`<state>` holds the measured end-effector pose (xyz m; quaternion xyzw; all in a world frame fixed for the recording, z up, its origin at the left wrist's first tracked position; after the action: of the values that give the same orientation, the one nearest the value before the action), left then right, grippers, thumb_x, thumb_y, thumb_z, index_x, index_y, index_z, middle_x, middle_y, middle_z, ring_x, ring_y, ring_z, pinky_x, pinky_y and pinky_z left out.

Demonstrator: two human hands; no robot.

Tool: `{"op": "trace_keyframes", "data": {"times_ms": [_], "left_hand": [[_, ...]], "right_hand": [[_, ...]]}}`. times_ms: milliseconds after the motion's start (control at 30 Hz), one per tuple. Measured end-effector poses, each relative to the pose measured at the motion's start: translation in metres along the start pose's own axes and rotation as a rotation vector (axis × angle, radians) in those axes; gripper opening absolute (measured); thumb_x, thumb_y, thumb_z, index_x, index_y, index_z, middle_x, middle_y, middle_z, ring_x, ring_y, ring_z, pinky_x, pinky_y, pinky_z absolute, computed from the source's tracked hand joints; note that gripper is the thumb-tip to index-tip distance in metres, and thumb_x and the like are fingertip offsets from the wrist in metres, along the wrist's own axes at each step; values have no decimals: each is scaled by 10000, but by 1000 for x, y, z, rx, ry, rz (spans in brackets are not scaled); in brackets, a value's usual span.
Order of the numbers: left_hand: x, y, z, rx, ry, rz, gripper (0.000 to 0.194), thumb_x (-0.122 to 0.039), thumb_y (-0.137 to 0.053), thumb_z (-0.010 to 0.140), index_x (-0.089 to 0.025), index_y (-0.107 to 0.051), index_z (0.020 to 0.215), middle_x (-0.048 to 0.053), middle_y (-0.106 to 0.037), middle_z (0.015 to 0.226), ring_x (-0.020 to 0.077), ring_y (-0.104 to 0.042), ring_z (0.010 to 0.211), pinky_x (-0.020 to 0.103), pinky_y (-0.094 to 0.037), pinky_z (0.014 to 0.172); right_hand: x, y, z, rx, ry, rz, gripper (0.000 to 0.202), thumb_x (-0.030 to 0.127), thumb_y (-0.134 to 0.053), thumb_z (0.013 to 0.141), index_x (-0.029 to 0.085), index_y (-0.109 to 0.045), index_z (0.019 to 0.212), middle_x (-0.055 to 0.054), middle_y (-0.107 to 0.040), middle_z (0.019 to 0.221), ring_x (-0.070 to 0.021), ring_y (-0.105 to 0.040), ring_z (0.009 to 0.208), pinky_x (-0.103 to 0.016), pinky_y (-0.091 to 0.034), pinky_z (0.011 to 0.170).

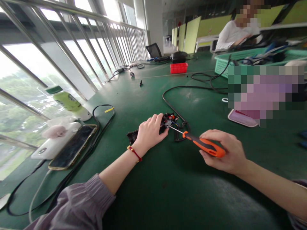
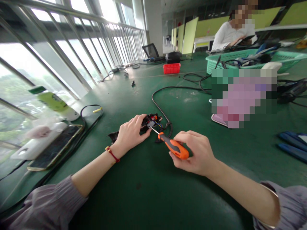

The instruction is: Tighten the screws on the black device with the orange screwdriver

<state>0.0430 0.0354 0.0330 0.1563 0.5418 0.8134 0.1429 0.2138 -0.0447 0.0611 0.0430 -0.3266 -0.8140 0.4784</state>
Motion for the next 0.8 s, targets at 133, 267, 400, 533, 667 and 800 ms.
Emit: {"op": "trace_keyframes", "data": {"times_ms": [133,267,400,533,667,800], "left_hand": [[0,0,0,10,-2,1,437,-408,-408,842,-157,-371,1197,63,-578,1015,193,-580,892,281,-452,654],[0,0,0,12,-5,-3,448,-408,-412,838,-153,-366,1202,66,-578,1021,197,-579,894,287,-457,655],[0,0,0,10,-8,-9,445,-404,-413,836,-155,-367,1202,66,-575,1027,196,-580,899,284,-454,661],[0,0,0,9,-2,-8,442,-399,-411,835,-157,-365,1203,64,-573,1041,194,-578,907,281,-452,670],[0,0,0,12,0,-7,438,-398,-412,835,-155,-370,1197,63,-576,1033,197,-579,908,286,-456,667],[0,0,0,16,0,-13,437,-401,-415,836,-157,-372,1196,65,-578,1026,197,-580,907,287,-460,665]], "right_hand": [[2,0,2,8,11,-18,175,243,-611,695,209,-484,810,-2,-610,636,-138,-585,555,-265,-471,510],[0,-1,5,43,-7,-35,199,302,-585,719,217,-425,636,28,-522,507,-118,-522,457,-264,-405,449],[-1,-1,4,36,-10,-30,175,285,-592,715,214,-437,672,22,-527,517,-128,-537,485,-260,-405,455],[0,-4,1,49,11,-9,201,249,-628,679,206,-447,756,8,-561,567,-149,-574,550,-265,-441,490],[0,-4,0,52,16,-8,205,257,-624,675,212,-453,777,14,-567,584,-148,-578,559,-264,-447,494],[0,-2,3,45,7,-39,152,274,-589,698,217,-455,743,24,-550,546,-137,-562,516,-255,-427,462]]}}
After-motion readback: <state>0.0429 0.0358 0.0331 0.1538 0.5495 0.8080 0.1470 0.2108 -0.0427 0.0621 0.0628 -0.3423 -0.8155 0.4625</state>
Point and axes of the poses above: each hand's wrist, its own z-axis towards the middle knuckle, its own y-axis out of the back of the hand, x = y × z, the point moved 7 cm from there along z, towards the middle knuckle
